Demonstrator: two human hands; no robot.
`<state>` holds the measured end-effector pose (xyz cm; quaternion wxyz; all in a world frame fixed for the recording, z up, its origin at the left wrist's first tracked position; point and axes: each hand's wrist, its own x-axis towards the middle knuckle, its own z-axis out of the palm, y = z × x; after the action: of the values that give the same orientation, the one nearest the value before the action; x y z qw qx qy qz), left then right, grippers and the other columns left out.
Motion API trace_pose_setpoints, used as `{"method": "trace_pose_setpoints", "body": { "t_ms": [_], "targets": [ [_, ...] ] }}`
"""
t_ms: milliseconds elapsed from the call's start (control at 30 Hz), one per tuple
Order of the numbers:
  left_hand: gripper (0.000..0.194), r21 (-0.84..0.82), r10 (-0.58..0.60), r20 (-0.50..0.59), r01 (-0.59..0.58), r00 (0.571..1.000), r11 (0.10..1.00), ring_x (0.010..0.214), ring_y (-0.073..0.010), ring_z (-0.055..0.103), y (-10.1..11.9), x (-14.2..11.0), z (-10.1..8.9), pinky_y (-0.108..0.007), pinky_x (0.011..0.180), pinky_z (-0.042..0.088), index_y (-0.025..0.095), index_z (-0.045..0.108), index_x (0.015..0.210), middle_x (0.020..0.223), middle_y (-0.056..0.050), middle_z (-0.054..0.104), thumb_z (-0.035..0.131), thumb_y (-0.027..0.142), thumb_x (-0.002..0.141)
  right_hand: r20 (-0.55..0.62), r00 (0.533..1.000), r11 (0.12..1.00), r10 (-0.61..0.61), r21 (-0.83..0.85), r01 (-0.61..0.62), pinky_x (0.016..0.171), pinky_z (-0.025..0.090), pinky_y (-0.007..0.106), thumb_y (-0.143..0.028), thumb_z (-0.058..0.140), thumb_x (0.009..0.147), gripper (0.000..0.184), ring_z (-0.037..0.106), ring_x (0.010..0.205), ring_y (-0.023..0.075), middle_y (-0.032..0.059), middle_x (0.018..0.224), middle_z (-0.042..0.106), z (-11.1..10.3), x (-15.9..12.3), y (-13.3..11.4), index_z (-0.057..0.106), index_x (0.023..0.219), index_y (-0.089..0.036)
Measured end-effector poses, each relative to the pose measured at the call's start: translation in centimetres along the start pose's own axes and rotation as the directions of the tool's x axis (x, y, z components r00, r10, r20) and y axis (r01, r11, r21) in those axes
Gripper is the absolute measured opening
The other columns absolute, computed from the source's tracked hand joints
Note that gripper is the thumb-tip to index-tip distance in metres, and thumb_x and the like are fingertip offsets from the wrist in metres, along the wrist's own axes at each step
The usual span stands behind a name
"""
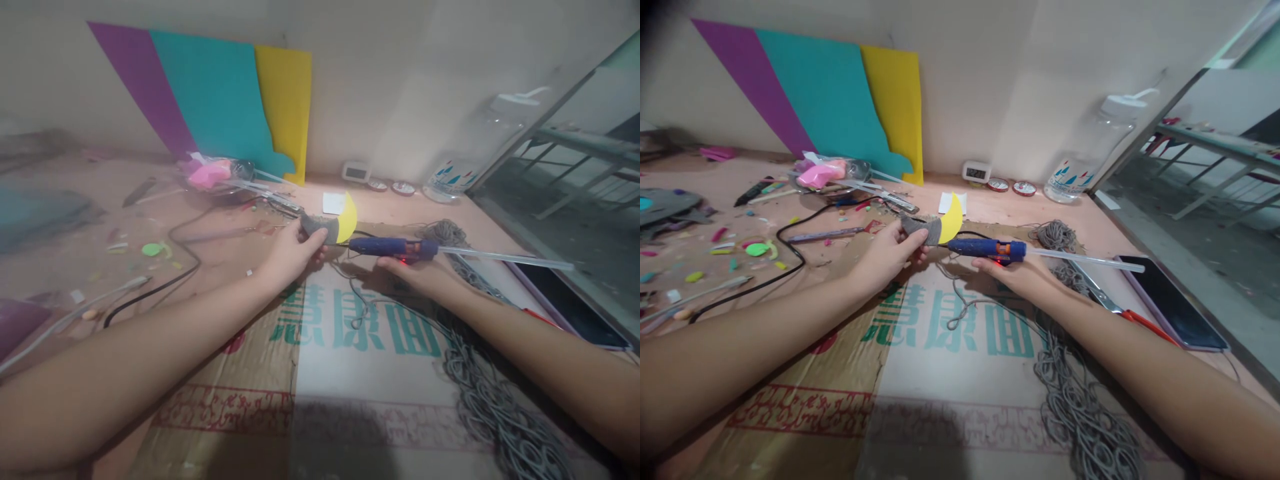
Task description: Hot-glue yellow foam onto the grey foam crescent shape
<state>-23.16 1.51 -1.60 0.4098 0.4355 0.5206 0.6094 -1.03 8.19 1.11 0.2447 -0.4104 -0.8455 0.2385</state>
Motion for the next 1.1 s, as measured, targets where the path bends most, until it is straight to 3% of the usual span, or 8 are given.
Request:
{"method": "trace_pose_setpoints", "body": {
  "t_ms": [333, 567, 1100],
  "targets": [
    [0.022, 0.0, 0.014, 0.018, -0.014, 1.0, 1.0, 0.048, -0.009, 0.056, -0.4, 0.1, -0.2, -0.019, 0.044, 0.047, 0.016, 0.051, 0.086, 0.063, 0.0, 0.06, 0.064, 0.032, 0.08, -0.015, 0.999, 0.999, -0.036, 0.031, 0.036, 0.07, 0.058, 0.034, -0.038, 0.069, 0.075, 0.021, 0.07, 0.078, 0.0271, 0.0023, 0.082, 0.074, 0.1, 0.0, -0.4, 0.072, 0.089, -0.023],
    [0.021, 0.008, -0.012, 0.013, 0.012, 1.0, 1.0, 0.046, -0.0079, 0.055, 0.1, -0.1, 0.0, -0.018, 0.044, 0.046, 0.016, 0.051, 0.086, 0.061, 0.002, 0.059, 0.065, 0.031, 0.079, -0.02, 0.999, 0.997, -0.049, 0.054, 0.05, 0.07, 0.058, 0.035, -0.044, 0.067, 0.076, 0.027, 0.069, 0.081, 0.0275, 0.0023, 0.085, 0.074, 0.1, 0.0, 0.0, 0.073, 0.092, -0.023],
    [0.009, 0.004, -0.048, 0.013, 0.048, 0.999, 0.999, 0.046, -0.0074, 0.054, 0.7, -0.2, 0.3, -0.017, 0.043, 0.046, 0.014, 0.052, 0.084, 0.06, 0.002, 0.058, 0.058, 0.021, 0.083, -0.064, 0.998, 1.0, -0.013, 0.01, 0.013, 0.065, 0.057, 0.035, -0.045, 0.067, 0.073, 0.022, 0.068, 0.072, 0.0263, 0.0034, 0.074, 0.072, -0.1, 0.1, 0.2, 0.068, 0.076, -0.023]
  ]
}}
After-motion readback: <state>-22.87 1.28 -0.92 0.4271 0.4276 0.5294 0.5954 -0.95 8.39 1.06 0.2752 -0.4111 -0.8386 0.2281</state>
